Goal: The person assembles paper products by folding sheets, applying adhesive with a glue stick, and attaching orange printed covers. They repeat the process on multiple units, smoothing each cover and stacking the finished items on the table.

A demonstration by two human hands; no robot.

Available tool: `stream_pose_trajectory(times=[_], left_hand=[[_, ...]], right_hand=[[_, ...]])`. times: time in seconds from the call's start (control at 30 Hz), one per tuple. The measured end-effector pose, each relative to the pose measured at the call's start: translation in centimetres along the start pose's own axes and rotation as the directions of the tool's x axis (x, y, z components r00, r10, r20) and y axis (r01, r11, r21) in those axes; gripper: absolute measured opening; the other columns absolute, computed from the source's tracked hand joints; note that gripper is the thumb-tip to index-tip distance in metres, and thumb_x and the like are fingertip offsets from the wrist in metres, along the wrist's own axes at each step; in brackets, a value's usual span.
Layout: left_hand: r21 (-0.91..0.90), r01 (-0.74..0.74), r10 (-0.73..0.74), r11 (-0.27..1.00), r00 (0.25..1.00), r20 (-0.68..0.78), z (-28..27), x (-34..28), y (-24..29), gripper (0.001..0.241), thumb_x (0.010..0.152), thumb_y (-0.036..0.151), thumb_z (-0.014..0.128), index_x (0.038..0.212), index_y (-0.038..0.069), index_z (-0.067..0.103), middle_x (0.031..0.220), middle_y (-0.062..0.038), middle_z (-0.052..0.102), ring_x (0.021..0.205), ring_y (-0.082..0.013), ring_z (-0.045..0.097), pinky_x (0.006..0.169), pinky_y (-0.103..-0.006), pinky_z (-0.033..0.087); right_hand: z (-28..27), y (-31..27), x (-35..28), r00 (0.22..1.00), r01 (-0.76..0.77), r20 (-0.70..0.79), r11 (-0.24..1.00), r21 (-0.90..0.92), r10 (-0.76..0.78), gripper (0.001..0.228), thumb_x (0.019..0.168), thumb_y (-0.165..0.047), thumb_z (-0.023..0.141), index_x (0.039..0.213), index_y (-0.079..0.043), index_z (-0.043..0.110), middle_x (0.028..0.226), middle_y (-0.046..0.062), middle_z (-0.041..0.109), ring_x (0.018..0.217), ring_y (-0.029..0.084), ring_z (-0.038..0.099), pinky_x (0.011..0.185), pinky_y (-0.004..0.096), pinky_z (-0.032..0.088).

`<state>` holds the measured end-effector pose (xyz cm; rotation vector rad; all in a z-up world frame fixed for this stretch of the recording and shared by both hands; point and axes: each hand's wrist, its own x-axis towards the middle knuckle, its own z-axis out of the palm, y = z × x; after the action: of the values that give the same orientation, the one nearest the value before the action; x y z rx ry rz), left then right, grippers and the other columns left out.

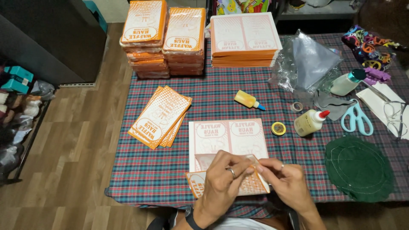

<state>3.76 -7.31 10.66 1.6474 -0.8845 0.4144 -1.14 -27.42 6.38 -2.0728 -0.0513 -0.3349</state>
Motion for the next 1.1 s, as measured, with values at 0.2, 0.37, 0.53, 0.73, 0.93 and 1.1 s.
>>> stream_pose_trajectory(times=[0.2,0.37,0.53,0.73,0.93,1.1], left_hand=[[0.015,0.016,-0.015,1.0,0.999,-0.031,0.4,0.0,-1.3,0.03,0.095,0.003,0.075,0.124,0.0,0.068,0.083,-0.009,0.063,0.075,-0.0235,0.055,0.071,-0.0336,0.049],[-0.031,0.082,-0.079,0.996,0.993,0.082,0.2,-0.1,-2.3,0.03,0.099,0.013,0.07,0.124,-0.002,0.068,0.081,-0.008,0.06,0.078,-0.0238,0.053,0.07,-0.0335,0.047],[0.018,0.106,-0.108,0.994,0.99,0.09,-0.8,1.4,-1.6,0.017,0.098,0.019,0.069,0.104,0.003,0.073,0.09,-0.01,0.063,0.085,-0.0248,0.058,0.075,-0.035,0.05],[0.004,0.226,-0.226,0.974,0.973,0.037,-2.8,3.0,-1.2,0.008,0.092,0.012,0.074,0.095,0.005,0.075,0.096,-0.008,0.072,0.09,-0.0213,0.066,0.079,-0.0327,0.055],[0.017,0.231,-0.232,0.973,0.972,0.035,-3.2,3.7,-0.4,0.005,0.093,0.01,0.073,0.093,0.005,0.074,0.084,-0.005,0.074,0.075,-0.0176,0.069,0.069,-0.0285,0.054],[0.076,0.314,-0.314,0.946,0.949,-0.019,-3.5,2.6,-0.9,0.008,0.088,0.016,0.077,0.087,0.008,0.075,0.084,-0.003,0.078,0.075,-0.0149,0.072,0.068,-0.0278,0.054]], right_hand=[[0.1,0.0,-0.7,0.999,0.036,0.01,0.999,-0.012,-0.036,0.012,0.086,-0.016,0.077,0.095,-0.01,0.081,0.068,-0.01,0.073,0.047,0.0,0.043,0.042,0.02,0.037],[-0.1,-0.4,-0.5,0.996,0.087,0.018,0.995,-0.057,-0.086,0.015,0.085,-0.016,0.076,0.098,-0.011,0.08,0.081,-0.008,0.082,0.047,0.001,0.05,0.044,0.02,0.043],[0.0,-1.0,-0.8,0.999,0.031,-0.015,0.999,0.012,-0.031,0.025,0.084,-0.014,0.078,0.109,-0.01,0.078,0.087,-0.001,0.084,0.061,0.002,0.063,0.056,0.018,0.052],[-1.7,-2.5,-0.5,0.959,0.278,0.015,0.953,0.118,-0.282,0.027,0.086,-0.012,0.074,0.111,-0.004,0.07,0.12,0.021,0.075,0.112,0.029,0.075,0.103,0.037,0.06],[-1.3,-3.0,-0.5,0.959,0.282,-0.017,0.954,0.101,-0.282,0.01,0.083,-0.005,0.075,0.093,-0.004,0.078,0.117,0.018,0.074,0.102,0.022,0.076,0.097,0.029,0.062],[-1.8,-4.0,-0.7,0.952,0.306,-0.011,0.952,0.018,-0.306,0.011,0.085,-0.008,0.074,0.094,-0.002,0.076,0.102,0.011,0.075,0.092,0.018,0.075,0.089,0.026,0.061]])
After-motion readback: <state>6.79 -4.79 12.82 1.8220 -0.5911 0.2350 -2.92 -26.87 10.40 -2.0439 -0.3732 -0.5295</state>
